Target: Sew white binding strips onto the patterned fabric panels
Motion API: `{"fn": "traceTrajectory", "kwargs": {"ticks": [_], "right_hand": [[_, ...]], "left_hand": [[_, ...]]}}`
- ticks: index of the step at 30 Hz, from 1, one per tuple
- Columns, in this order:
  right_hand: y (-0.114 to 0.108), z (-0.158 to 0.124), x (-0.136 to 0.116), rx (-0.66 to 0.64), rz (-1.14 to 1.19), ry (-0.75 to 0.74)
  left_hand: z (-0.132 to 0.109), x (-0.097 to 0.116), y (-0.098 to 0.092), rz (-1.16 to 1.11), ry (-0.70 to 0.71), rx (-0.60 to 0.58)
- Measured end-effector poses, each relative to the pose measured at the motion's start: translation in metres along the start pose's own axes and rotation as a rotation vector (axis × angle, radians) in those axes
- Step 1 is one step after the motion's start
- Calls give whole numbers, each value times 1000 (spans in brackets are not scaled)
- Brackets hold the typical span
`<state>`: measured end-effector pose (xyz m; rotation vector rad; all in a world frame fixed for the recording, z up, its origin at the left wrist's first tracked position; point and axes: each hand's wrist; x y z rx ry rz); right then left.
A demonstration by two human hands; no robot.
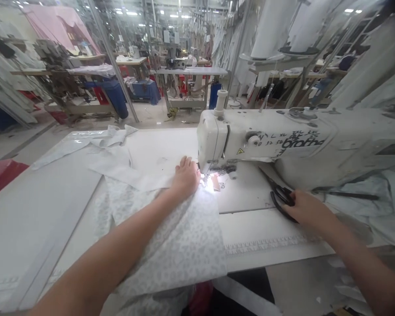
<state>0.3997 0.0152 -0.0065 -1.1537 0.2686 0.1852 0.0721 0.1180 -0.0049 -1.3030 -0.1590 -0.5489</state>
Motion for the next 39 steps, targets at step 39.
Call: {"fn": "traceTrajectory", "kwargs": {"ticks": [39], "right_hand": [[-33,-219,-136,-549,441,147]], "left_hand": [[-215,62,-74,-823,-489,-776]]}}
Point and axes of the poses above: each hand's wrist, its own z-axis towards the middle knuckle, its own y-axis out of the palm, x = y × z, and after that the axes turned 9 degrees about x, right-handed
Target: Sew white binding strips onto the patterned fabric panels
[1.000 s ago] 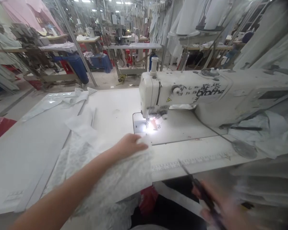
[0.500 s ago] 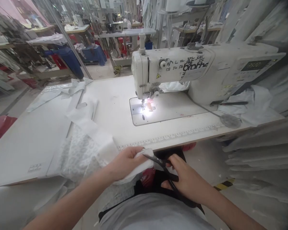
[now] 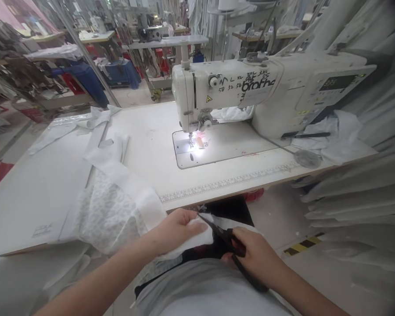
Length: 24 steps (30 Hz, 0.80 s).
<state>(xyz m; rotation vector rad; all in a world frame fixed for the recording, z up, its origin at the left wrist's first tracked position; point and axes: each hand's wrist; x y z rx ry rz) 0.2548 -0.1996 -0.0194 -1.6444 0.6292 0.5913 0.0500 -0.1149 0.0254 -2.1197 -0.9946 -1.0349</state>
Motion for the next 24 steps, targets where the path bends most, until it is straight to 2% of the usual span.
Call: {"fn": "traceTrajectory", "kwargs": {"ticks": [4,7,9,18,24], "right_hand": [[-1,-1,7,47,3,10],[-1,-5,7,65,-29,-9],[1,-8,5,60,-67,-14],[11,-1,-4,89,-154,42],[14,3,-8,138,-127,9]], "left_hand": [[0,2,-5,-134,-115,130],[2,-5,-10,-259,-126,254],[4,-10,-11,-312,-108,290],[4,-16,-8,-351,-61,316],[7,-20,2,-356,5,268]]}}
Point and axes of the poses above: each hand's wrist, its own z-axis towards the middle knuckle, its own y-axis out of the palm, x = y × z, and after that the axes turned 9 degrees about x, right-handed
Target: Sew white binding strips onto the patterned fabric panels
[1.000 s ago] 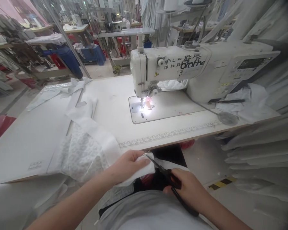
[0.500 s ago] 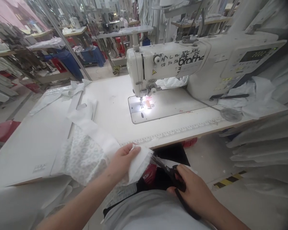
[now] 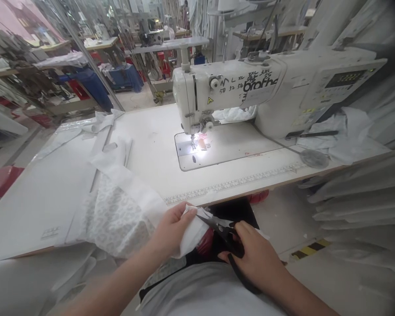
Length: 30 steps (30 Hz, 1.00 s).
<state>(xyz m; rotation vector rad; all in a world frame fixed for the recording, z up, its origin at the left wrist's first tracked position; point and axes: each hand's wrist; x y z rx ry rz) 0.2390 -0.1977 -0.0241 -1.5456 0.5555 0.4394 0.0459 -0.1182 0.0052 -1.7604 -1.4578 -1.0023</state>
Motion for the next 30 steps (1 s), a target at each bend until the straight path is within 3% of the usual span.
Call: {"fn": "traceTrajectory", "kwargs": {"ticks": [6,9,14,18,22,24,26,28,30], "right_hand": [[15,-4,9,-125,211,100],[10,-2,11,-119,289,117],[-31,40,13,153,15,27],[-62,99,29,323,-236,-92],[-56,127,29,456,-323,-268],[-42,119,13,406,-167,-454],[-27,104,-8,230,44,-621],[-14,89,-27,122,192,-687],[-4,80,-38,121,259,-738]], "left_hand": [[-7,-3,6,72,18,-4],[-1,9,-1,241,165,4],[41,40,-25,879,635,249],[70,50,-38,1009,696,340],[78,48,-42,1041,754,431],[77,50,-43,1117,834,396],[74,53,-44,1210,906,329],[68,58,-46,1298,940,267],[60,61,-47,1353,924,220]]}}
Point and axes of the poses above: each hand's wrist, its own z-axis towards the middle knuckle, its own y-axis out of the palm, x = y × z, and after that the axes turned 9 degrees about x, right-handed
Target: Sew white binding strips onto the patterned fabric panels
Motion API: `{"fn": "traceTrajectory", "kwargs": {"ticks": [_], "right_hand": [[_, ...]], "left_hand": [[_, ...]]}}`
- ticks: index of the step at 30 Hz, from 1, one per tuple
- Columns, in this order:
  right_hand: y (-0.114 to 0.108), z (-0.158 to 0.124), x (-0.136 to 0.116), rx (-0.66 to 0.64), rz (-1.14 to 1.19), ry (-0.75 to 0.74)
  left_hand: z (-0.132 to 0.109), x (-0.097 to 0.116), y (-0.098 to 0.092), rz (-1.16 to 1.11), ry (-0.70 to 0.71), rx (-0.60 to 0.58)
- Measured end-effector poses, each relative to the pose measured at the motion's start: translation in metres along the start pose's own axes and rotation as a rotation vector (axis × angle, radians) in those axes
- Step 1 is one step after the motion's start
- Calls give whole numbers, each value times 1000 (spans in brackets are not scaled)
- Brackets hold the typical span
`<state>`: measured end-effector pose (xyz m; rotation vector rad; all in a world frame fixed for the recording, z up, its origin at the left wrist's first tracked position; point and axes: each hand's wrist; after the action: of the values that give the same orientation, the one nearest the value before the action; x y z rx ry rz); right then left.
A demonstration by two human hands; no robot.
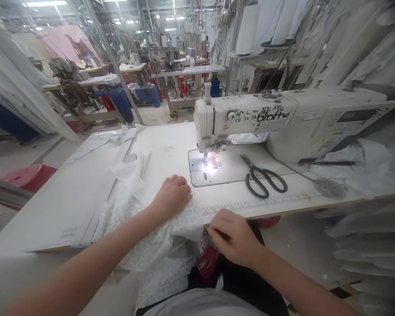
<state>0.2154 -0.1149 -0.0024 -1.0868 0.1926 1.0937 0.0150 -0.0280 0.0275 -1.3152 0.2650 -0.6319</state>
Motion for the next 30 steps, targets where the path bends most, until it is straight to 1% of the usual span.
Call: {"fn": "traceTrajectory", "kwargs": {"ticks": [1,3,5,7,9,10,11,14,15,16,18,21,23,25,27,28,30], "right_hand": [[4,0,-2,2,2,-48],[11,-3,-1,-49,-22,-167],[15,-7,3,-97,-68,-231],[18,-13,5,-107,-82,-236],[16,-17,5,-106,-41,-214],[14,-17,5,-97,-3,-182],[10,-17,4,-71,40,-125],[-8,-6,-2,105,152,148],[-15,-1,-4,158,192,243],[-21,5,-7,184,243,324],[-30,16,-13,158,371,444],[-36,25,-21,73,552,525],[-37,23,-27,25,708,538],[-36,16,-31,-28,913,551],[-31,6,-33,-85,1098,588],[-27,0,-33,-119,1153,622],[-17,-12,-30,-223,1197,706]], "left_hand": [[-2,2,-3,14,12,-31],[-5,5,-5,10,-5,-67],[-5,6,-1,-58,-102,-25],[-1,7,7,-140,-212,45],[3,8,15,-198,-261,85],[3,11,17,-244,-272,90],[2,16,18,-344,-302,99],[-9,39,10,-845,-453,132],[-14,49,5,-985,-492,142],[-19,57,0,-1063,-506,149],[-27,71,-10,-1046,-470,160],[-36,80,-18,-1034,-426,152],[-43,83,-21,-1168,-429,93],[-52,87,-22,-1413,-435,-28],[-61,93,-24,-1648,-422,-184],[-66,97,-25,-1717,-403,-265],[-73,102,-26,-1721,-359,-383]]}}
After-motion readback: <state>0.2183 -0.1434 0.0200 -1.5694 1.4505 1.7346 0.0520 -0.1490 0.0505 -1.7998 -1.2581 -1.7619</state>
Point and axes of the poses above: each hand's wrist, its own z-axis towards the middle knuckle, its own y-axis out of the palm, x = y × z, and after that the axes turned 9 degrees about x, right-handed
